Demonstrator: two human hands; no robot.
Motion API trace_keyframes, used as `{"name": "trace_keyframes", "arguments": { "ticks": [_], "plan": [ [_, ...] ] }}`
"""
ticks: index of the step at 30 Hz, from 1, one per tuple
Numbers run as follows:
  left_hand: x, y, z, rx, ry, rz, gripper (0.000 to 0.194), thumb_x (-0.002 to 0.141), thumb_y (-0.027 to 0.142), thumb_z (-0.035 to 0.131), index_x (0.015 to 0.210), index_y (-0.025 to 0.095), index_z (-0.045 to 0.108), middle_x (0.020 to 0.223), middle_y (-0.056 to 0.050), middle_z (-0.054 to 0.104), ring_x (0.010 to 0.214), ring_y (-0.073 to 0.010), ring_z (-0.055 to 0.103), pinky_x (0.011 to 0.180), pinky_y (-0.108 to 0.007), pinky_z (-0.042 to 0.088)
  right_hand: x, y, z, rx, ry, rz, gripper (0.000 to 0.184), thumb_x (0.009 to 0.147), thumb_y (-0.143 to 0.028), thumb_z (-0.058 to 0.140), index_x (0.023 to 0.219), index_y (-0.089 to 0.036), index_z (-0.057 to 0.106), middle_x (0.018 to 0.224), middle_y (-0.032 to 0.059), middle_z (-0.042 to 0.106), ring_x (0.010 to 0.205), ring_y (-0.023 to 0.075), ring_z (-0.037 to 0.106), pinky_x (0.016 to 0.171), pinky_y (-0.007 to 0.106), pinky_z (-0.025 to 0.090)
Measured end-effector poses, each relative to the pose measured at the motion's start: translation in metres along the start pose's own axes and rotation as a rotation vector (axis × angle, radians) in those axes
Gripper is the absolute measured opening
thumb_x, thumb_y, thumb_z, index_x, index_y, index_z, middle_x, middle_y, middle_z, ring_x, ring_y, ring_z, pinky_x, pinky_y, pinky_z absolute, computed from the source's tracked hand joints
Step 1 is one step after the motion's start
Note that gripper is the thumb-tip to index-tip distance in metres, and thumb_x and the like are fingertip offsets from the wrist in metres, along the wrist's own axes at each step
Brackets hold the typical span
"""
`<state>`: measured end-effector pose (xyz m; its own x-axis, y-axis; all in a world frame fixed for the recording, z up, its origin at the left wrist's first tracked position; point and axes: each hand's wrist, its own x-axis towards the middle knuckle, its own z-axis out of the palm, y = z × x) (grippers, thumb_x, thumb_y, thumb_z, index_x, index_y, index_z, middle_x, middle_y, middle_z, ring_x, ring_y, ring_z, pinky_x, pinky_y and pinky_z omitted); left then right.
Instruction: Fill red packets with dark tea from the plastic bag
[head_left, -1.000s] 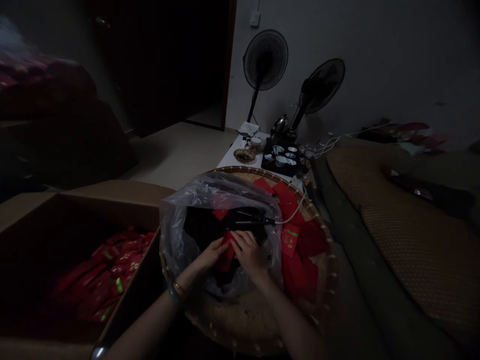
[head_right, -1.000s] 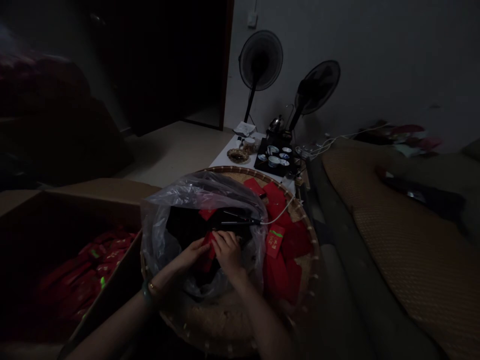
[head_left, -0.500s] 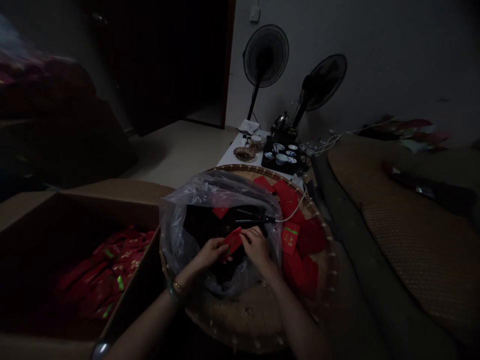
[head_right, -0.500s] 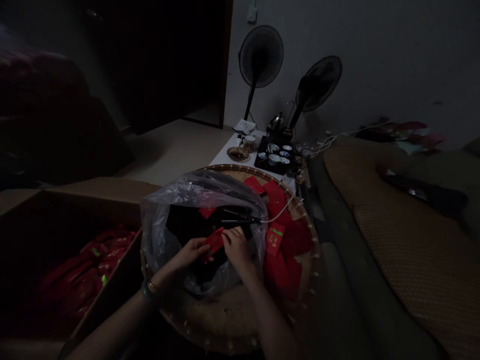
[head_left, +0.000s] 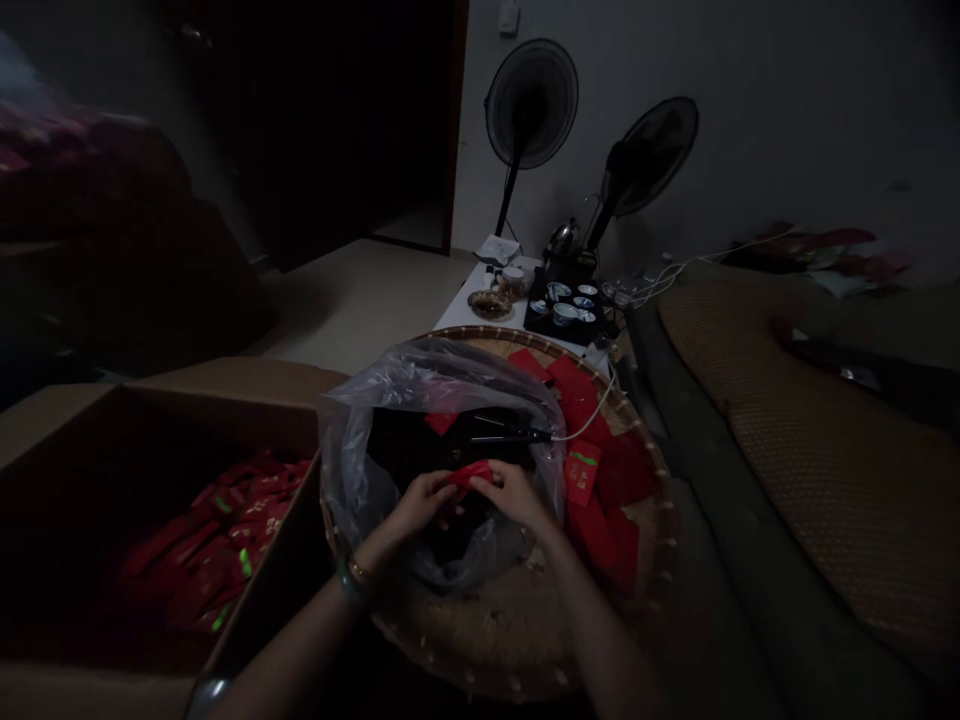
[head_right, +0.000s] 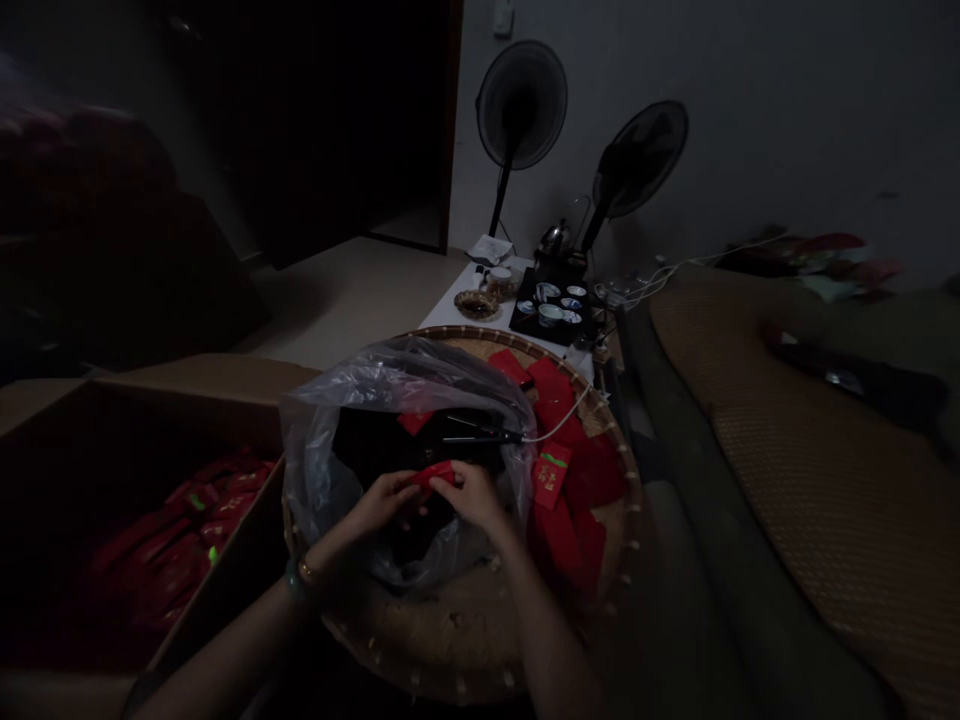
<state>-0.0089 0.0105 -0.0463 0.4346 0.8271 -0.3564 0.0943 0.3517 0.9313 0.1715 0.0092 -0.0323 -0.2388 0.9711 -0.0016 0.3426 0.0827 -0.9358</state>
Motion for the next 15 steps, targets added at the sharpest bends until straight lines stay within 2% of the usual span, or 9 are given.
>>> {"name": "trace_keyframes", "arguments": {
  "ticks": [4, 7, 11, 15],
  "plan": [
    [-0.0015, 0.0041, 0.0019, 0.044, -0.039, 0.053, 0.053, 0.07, 0.049, 0.061, 0.106, 0.012, 0.06, 0.083, -0.008, 0.062, 0.07, -0.0171, 0.061, 0.046, -0.02, 0.045, 0.0017, 0.0033, -0.0033, 0.023, 0.026, 0.056, 0.031, 0.078, -0.039, 0.051, 0.083, -0.013, 0.068, 0.078, 0.0068, 0.068, 0.072, 0.0187, 0.061, 0.069, 0.031, 0.046],
    [0.0017, 0.0035, -0.0001, -0.073, 0.004, -0.005, 0.059, 0.07, 0.059, 0.056, 0.103, 0.011, 0.062, 0.087, -0.01, 0.064, 0.073, -0.0181, 0.061, 0.052, -0.024, 0.047, 0.0005, 0.0017, -0.0061, 0.071, 0.025, 0.027, 0.033, 0.079, -0.039, 0.05, 0.087, -0.012, 0.068, 0.083, 0.0071, 0.068, 0.076, 0.0187, 0.061, 0.072, 0.031, 0.046],
    [0.0047, -0.0002, -0.0019, -0.126, -0.023, -0.01, 0.059, 0.066, 0.061, 0.059, 0.093, 0.008, 0.065, 0.075, -0.01, 0.065, 0.066, -0.0165, 0.06, 0.054, -0.024, 0.046, -0.0014, 0.0031, -0.0025, 0.126, -0.147, 0.027, 0.033, 0.074, -0.041, 0.058, 0.086, -0.013, 0.069, 0.081, 0.0053, 0.069, 0.075, 0.0178, 0.061, 0.073, 0.031, 0.046],
    [0.0031, -0.0012, -0.0019, -0.154, -0.063, -0.024, 0.054, 0.067, 0.058, 0.06, 0.085, 0.008, 0.068, 0.074, -0.01, 0.066, 0.067, -0.016, 0.059, 0.058, -0.024, 0.045, -0.0018, 0.0091, 0.0032, 0.19, -0.277, 0.051, 0.04, 0.077, -0.048, 0.051, 0.08, -0.013, 0.069, 0.074, 0.0037, 0.067, 0.07, 0.0168, 0.06, 0.073, 0.031, 0.046]
  ]
}}
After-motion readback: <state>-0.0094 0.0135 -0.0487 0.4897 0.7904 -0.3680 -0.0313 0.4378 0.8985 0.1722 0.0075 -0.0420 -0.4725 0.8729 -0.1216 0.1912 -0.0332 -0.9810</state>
